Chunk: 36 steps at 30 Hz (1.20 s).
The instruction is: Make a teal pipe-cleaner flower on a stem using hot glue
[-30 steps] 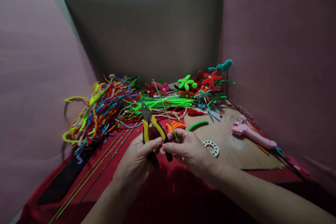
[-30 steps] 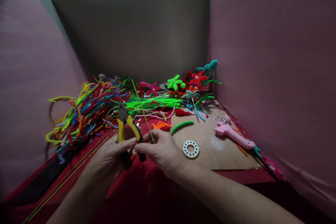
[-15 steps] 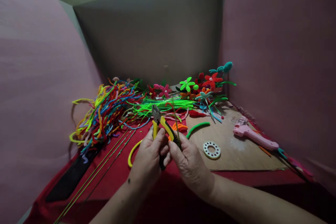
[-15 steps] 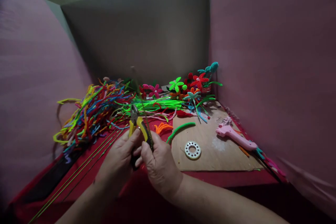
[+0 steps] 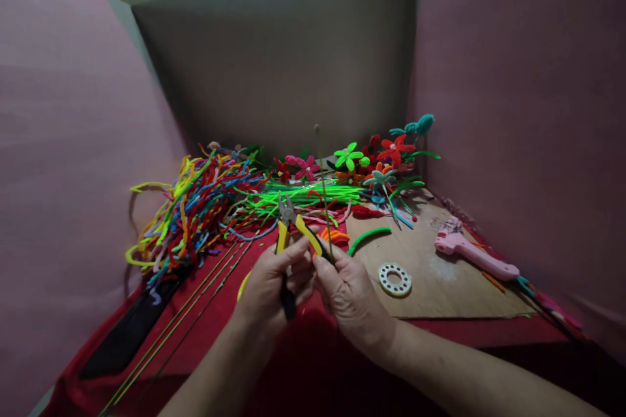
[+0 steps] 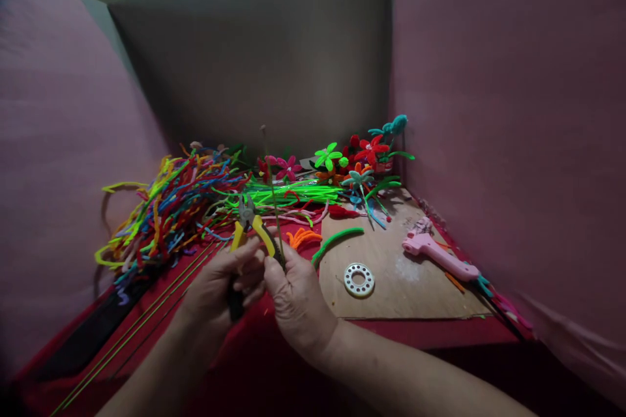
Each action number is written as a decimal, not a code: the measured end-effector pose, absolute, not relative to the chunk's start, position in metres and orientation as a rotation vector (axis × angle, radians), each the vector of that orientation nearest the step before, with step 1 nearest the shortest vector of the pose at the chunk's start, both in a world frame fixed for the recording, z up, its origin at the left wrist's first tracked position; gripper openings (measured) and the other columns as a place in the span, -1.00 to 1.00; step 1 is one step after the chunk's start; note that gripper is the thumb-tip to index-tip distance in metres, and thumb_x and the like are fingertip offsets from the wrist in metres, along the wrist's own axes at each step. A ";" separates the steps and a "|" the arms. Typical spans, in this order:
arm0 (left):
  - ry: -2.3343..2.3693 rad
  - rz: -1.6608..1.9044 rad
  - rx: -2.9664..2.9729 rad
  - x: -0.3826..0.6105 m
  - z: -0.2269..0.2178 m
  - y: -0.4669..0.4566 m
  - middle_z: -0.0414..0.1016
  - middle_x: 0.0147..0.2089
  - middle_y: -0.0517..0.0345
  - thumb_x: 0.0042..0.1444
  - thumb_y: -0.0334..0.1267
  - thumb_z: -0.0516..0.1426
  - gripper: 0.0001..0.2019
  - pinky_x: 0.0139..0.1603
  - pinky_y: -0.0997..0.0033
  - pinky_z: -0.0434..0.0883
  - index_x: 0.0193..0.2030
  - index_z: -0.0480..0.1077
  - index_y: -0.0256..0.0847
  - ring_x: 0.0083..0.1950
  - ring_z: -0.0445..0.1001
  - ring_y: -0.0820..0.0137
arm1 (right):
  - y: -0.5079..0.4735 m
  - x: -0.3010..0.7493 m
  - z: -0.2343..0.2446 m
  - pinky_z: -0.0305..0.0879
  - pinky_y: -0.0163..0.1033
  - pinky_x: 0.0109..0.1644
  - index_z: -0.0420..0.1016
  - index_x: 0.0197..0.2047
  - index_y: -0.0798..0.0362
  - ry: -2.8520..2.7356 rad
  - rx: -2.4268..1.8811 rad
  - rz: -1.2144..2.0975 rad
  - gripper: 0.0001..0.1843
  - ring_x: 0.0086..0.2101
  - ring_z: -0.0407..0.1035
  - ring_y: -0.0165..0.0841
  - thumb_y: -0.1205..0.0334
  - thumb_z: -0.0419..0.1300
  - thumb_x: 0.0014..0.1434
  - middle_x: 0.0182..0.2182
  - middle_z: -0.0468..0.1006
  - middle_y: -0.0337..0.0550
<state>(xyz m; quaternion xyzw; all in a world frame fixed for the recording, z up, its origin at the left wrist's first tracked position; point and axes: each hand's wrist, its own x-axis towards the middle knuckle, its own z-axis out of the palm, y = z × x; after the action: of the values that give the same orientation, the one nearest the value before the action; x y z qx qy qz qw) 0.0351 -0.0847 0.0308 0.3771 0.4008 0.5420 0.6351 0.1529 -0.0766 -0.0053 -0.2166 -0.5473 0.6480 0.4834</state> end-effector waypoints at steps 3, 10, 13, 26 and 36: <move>0.903 1.206 0.802 0.028 0.031 -0.080 -0.08 -0.70 0.46 -0.03 -0.27 0.21 -0.75 -0.78 0.68 0.09 -0.53 0.18 -0.24 -0.74 -0.12 0.69 | -0.074 0.156 0.002 0.15 -0.39 -0.45 0.37 -0.16 0.01 -1.391 -0.526 1.538 -0.75 -0.55 0.13 -0.50 0.06 0.02 0.21 -0.55 0.23 -0.32; 0.932 1.221 0.728 0.020 0.038 -0.081 0.37 -0.57 0.23 -0.08 -0.47 0.18 -0.83 -0.72 0.69 0.26 -0.28 0.38 -0.33 -0.67 0.28 0.62 | -0.069 0.159 0.004 -0.05 -0.41 -0.59 0.34 -0.27 0.04 -1.465 -0.590 1.531 -0.78 -0.64 -0.04 -0.54 0.08 0.00 0.22 -0.63 0.13 -0.39; 0.948 1.271 0.708 0.016 0.042 -0.081 0.43 -0.52 0.20 -0.11 -0.53 0.17 -0.77 -0.65 0.70 0.33 -0.25 0.40 -0.34 -0.64 0.34 0.62 | -0.067 0.162 0.011 -0.02 -0.40 -0.57 0.36 -0.32 0.06 -1.527 -0.587 1.515 -0.75 -0.61 0.02 -0.53 0.07 0.01 0.21 -0.61 0.18 -0.35; 1.373 0.829 1.347 -0.006 0.059 -0.091 0.48 -0.46 0.08 -0.11 -0.28 0.24 -0.83 -0.59 0.52 0.33 -0.36 0.39 -0.28 -0.57 0.39 0.43 | -0.039 0.201 0.032 -0.23 -0.45 -0.72 0.47 -0.38 0.17 -1.287 -0.726 1.892 -0.86 -0.72 0.03 -0.59 0.27 0.16 0.00 -0.63 0.45 -0.22; 1.398 0.801 1.571 0.003 0.053 -0.088 0.35 -0.49 0.23 -0.18 -0.37 0.22 -0.88 -0.45 0.53 0.22 -0.42 0.43 -0.20 -0.44 0.26 0.40 | -0.023 0.201 0.011 0.03 -0.43 -0.74 0.48 -0.24 0.25 -1.355 -0.518 2.118 -0.76 -0.78 0.17 -0.54 0.30 0.11 0.05 -0.66 0.51 -0.14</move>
<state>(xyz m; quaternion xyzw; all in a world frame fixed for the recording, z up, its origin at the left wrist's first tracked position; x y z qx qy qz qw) 0.0033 -0.0877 0.0530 0.6299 0.5607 0.3211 0.4310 0.2007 -0.0226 0.0111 -0.1937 -0.5063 0.7911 0.2833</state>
